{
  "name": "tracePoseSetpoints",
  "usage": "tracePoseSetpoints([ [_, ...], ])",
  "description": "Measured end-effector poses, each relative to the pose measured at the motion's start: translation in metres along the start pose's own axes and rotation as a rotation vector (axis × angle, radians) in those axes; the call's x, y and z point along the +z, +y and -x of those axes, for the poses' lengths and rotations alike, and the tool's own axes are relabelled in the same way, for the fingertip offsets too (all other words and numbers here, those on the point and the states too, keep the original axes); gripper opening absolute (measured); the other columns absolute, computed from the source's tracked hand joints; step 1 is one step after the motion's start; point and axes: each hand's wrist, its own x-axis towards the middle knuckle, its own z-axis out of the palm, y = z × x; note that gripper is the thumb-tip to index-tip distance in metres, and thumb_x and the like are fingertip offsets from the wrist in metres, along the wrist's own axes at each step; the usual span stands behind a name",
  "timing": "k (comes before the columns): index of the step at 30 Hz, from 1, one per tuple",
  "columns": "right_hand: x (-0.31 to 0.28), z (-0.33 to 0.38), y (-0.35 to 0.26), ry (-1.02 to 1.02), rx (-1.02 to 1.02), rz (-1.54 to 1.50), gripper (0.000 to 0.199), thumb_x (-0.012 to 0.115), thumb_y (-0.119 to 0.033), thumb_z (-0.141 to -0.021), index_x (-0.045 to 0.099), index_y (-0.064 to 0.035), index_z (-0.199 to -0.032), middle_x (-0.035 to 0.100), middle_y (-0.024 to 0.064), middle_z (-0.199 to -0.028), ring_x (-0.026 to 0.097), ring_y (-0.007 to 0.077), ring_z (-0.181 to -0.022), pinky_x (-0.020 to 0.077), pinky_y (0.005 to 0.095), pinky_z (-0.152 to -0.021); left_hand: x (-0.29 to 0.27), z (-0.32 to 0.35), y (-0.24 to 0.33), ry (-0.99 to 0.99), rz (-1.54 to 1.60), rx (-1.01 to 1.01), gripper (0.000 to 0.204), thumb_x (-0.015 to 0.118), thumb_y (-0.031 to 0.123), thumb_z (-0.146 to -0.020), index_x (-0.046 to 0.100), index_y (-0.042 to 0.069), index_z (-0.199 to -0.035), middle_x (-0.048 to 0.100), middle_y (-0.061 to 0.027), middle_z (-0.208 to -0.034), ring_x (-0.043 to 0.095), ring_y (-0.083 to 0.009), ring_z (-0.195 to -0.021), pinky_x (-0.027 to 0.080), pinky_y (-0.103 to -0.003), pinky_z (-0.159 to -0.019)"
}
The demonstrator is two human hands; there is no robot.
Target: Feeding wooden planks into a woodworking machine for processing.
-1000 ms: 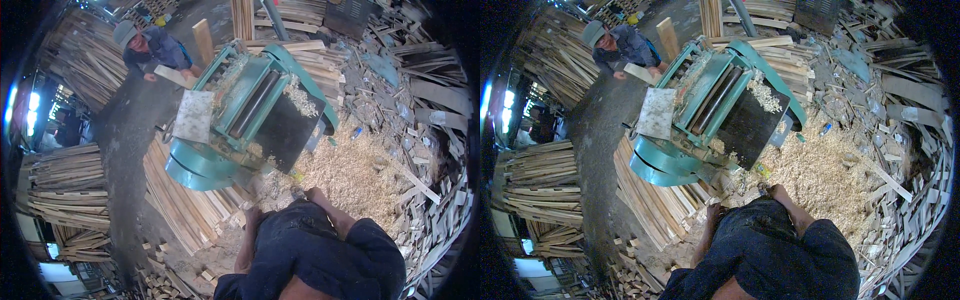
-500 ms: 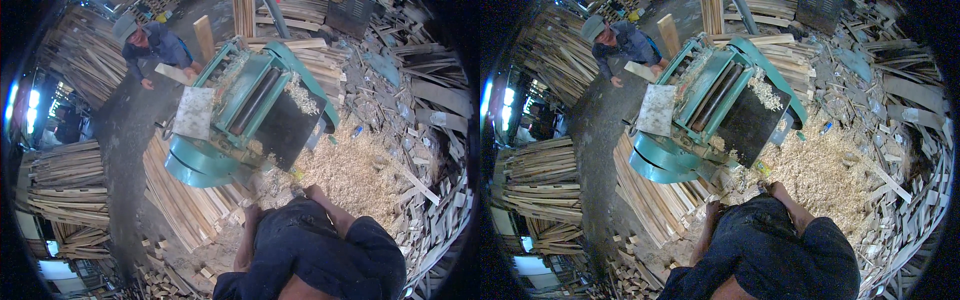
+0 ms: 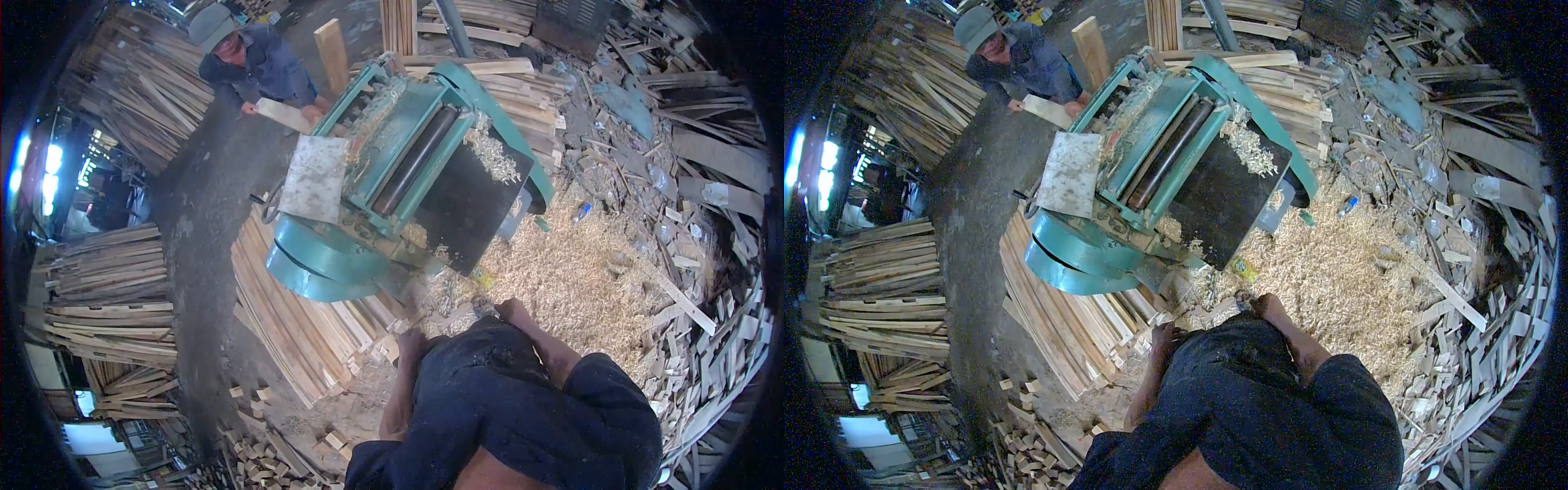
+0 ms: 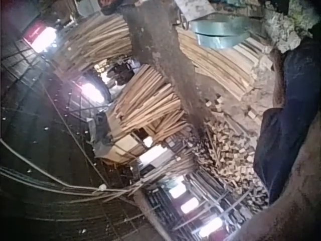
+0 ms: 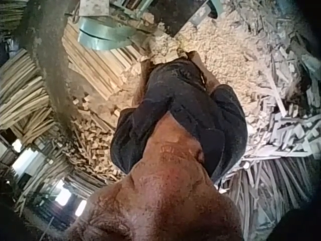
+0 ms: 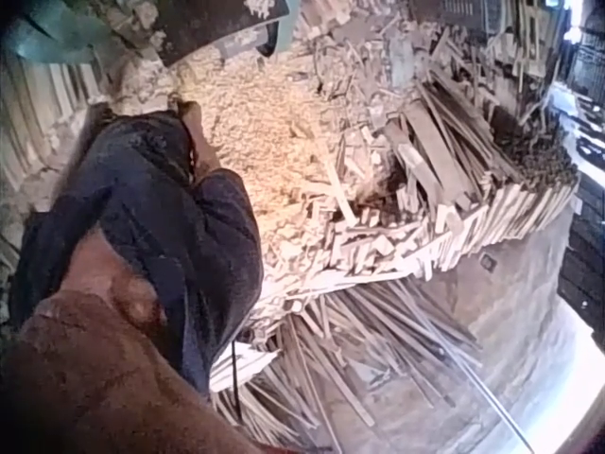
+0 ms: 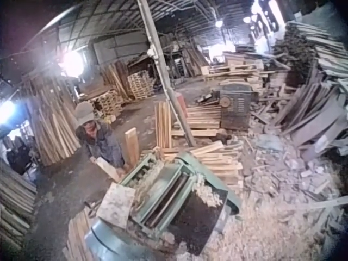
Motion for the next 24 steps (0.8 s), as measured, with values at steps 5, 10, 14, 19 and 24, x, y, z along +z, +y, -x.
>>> tracePoseSetpoints([
  [5,-0.008,0.002,-0.015,-0.041,0.188,-0.058,0.02,0.058,-0.022,-0.076,0.06,-0.0036,-0.083,0.062,0.0158,-0.073,0.063,0.0305,-0.074,0.0486,0.044,-0.064,0.007,0.016,0.012,-0.042,-0.074,0.036,0.016,0.05,0.014,-0.085,0.055,0.004,-0.074,0.051,-0.0052,-0.059,0.051,-0.017,-0.05,0.041,-0.03,-0.045],
  [10,0.002,-0.005,0.0,-0.117,0.054,0.271,0.019,0.051,-0.022,-0.081,0.061,-0.0064,-0.085,0.065,0.014,-0.08,0.064,0.0306,-0.077,0.0515,0.0411,-0.066,-0.005,0.005,0.001,0.001,-0.658,0.414,0.021,0.051,0.013,-0.085,0.056,0.002,-0.068,0.053,-0.003,-0.059,0.05,-0.0129,-0.051,0.04,-0.029,-0.046],
  [14,-0.001,-0.002,-0.005,-0.103,0.028,0.156,0.021,0.05,-0.024,-0.081,0.062,-0.0073,-0.086,0.065,0.0128,-0.078,0.064,0.0313,-0.077,0.0508,0.0416,-0.066,-0.006,-0.009,-0.012,0.055,-0.108,0.068,0.021,0.053,0.014,-0.084,0.058,0.001,-0.068,0.055,-0.0039,-0.06,0.051,-0.0127,-0.053,0.04,-0.028,-0.047],
  [19,-0.014,0.013,-0.021,-0.019,0.18,-0.118,0.027,0.05,-0.029,-0.083,0.066,-0.0069,-0.083,0.063,0.0158,-0.073,0.062,0.0316,-0.071,0.048,0.0425,-0.064,-0.014,-0.022,-0.024,0.026,-0.23,0.092,0.021,0.053,0.017,-0.083,0.061,0.002,-0.069,0.057,-0.0046,-0.061,0.053,-0.0131,-0.055,0.041,-0.027,-0.048],
  [24,-0.016,0.011,-0.028,0.066,0.047,-0.077,0.041,0.057,-0.036,-0.081,0.064,0.0031,-0.073,0.058,0.0265,-0.066,0.06,0.0395,-0.067,0.0455,0.0439,-0.061,-0.016,-0.03,-0.03,0.05,-0.234,0.134,0.024,0.052,0.021,-0.082,0.059,0.003,-0.068,0.055,-0.0044,-0.06,0.052,-0.0143,-0.053,0.04,-0.029,-0.047],
])
